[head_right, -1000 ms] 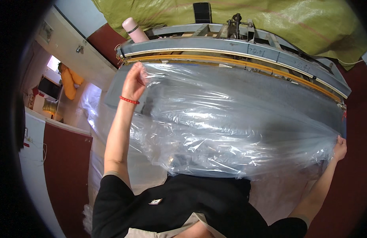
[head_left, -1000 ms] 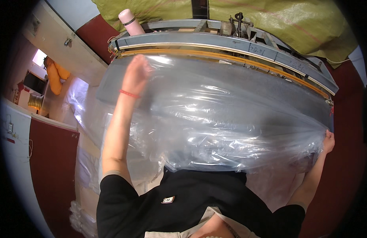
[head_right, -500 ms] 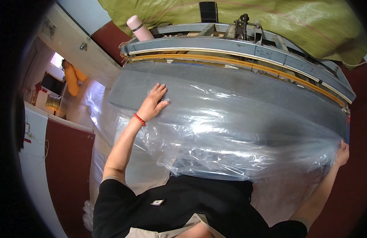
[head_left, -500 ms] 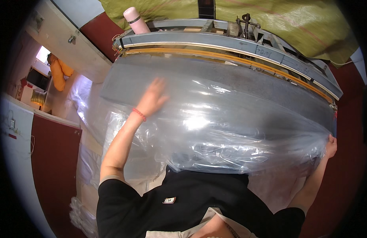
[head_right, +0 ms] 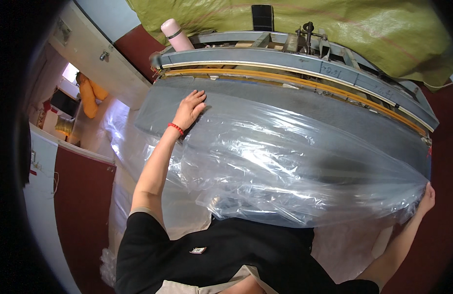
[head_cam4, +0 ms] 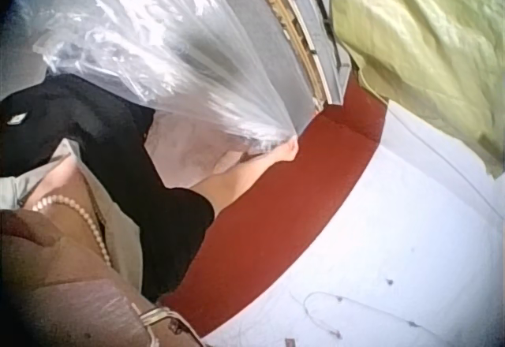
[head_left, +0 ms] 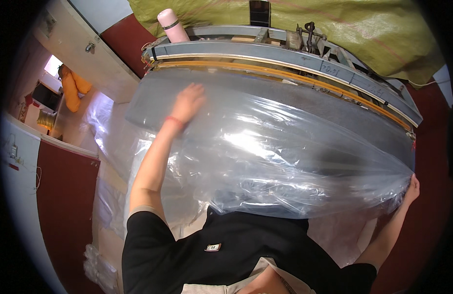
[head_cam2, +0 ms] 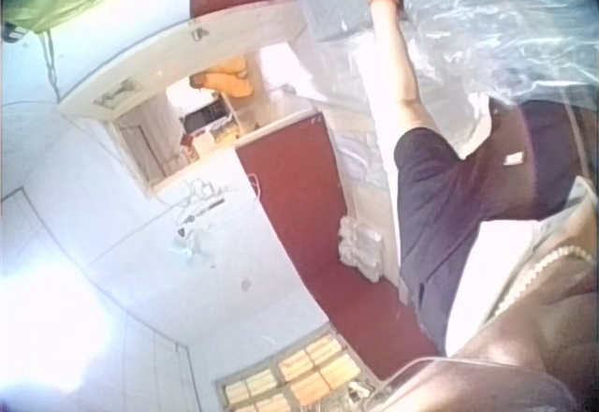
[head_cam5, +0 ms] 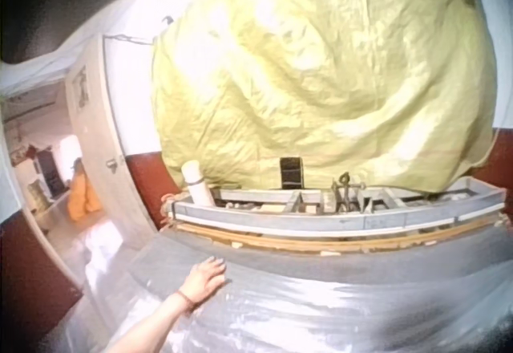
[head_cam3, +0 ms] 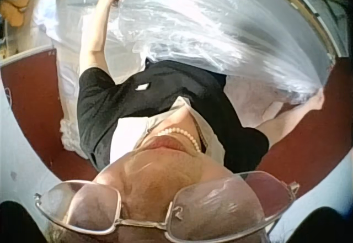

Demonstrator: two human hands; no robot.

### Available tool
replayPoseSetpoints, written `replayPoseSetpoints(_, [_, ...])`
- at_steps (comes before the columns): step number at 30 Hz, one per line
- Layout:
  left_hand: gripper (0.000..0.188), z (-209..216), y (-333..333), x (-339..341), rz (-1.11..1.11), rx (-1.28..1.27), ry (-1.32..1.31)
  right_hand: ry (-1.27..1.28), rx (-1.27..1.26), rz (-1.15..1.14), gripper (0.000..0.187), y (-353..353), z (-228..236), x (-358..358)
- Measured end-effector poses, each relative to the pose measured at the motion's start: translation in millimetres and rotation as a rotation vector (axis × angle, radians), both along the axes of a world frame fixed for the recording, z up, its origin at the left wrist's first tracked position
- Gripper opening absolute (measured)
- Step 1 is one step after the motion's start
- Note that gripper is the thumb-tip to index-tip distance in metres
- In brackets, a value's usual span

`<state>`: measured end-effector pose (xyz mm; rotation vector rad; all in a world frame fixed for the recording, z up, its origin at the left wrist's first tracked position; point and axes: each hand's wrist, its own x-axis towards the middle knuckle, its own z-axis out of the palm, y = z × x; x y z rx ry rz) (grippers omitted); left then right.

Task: The recorder is wrapping foam sheets in plastic film and sealing them.

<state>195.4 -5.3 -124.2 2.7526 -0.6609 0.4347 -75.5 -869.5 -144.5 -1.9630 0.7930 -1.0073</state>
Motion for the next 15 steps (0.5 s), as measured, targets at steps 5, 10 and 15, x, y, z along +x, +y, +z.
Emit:
replayPoseSetpoints(5, [0.019,1,-3,23,0.192,-0.271,-0.050,-0.196,0.299,0.052,0.023,-4,36,-38])
replayPoseSetpoints(10, [0.014,6,-8,15,0.253,-0.189,-0.098,-0.197,0.361,0.045,0.023,-22,37,-53])
replayPoseSetpoints(15, [0.015,4,-23,37,0.265,-0.511,-0.089,-0.074,0.387,0.125,0.030,-117,20,-39])
